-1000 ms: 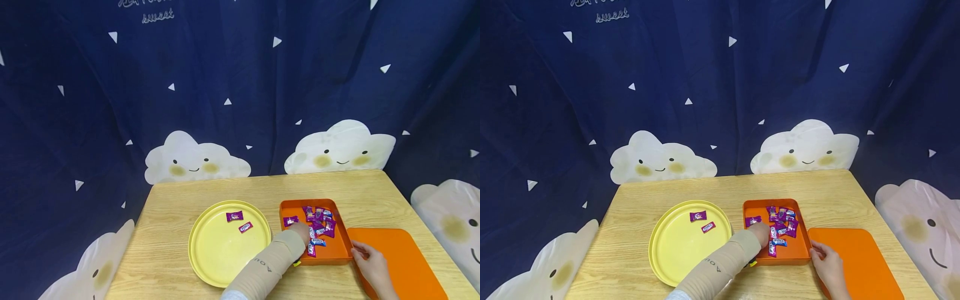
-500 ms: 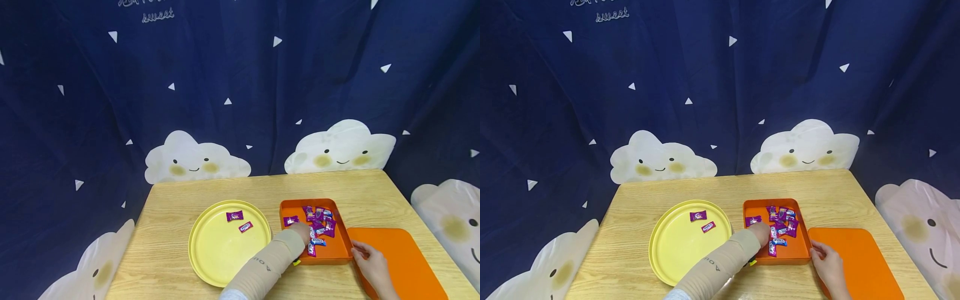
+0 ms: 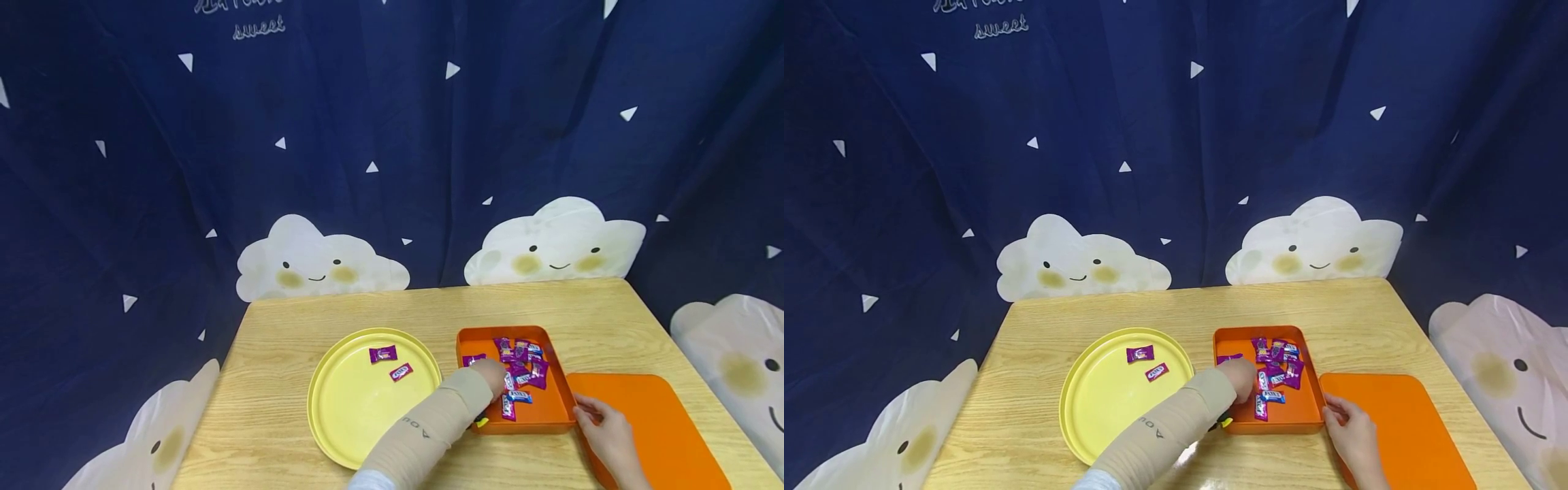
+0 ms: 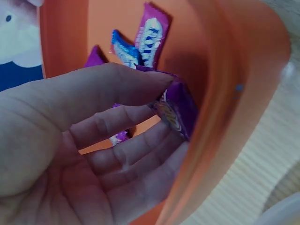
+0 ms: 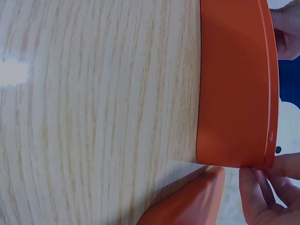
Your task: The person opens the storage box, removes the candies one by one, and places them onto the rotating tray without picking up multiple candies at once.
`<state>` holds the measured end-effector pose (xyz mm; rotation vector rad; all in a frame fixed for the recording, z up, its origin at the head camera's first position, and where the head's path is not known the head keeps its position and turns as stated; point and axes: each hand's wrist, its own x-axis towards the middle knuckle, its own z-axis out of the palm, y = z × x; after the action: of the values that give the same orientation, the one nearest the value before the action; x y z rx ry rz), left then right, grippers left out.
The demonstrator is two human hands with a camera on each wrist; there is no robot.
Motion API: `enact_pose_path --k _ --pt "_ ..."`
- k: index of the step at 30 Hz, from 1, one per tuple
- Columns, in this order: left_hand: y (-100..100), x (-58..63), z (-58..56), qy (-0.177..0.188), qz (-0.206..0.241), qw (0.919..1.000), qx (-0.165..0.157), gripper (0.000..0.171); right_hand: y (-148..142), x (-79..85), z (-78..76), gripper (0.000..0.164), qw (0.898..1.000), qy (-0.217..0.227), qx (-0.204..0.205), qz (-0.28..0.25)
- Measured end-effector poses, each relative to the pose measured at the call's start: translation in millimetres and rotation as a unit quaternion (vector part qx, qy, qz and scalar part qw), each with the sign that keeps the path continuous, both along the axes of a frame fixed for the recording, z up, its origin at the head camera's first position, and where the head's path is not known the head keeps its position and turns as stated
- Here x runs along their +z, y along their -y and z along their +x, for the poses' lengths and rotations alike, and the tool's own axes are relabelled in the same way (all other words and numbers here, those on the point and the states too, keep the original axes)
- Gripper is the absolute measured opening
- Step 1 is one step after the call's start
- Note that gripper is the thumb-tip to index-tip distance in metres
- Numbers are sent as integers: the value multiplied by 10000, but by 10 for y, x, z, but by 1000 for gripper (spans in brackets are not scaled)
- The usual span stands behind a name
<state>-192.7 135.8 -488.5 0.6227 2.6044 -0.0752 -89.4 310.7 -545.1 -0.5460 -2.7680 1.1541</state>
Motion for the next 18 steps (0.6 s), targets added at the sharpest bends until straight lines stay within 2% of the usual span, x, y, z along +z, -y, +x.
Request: enact_pose_path --k 6,8,10,14,18 --pt "-14 33 -81 216 151 9996 57 30 0 -2 -4 34 9999 94 -54 -25" --pt "-23 24 -122 360 296 9987 191 32 4 -1 -4 33 9999 103 -55 -19" --pt "-13 27 -156 380 448 9981 164 34 6 0 -2 33 9999 104 -41 -11" --pt "40 81 -200 347 795 9962 69 32 4 -9 4 32 10000 -6 -29 33" --pt "120 140 -244 277 1195 9923 -157 20 0 -23 6 32 10000 -78 -10 41"
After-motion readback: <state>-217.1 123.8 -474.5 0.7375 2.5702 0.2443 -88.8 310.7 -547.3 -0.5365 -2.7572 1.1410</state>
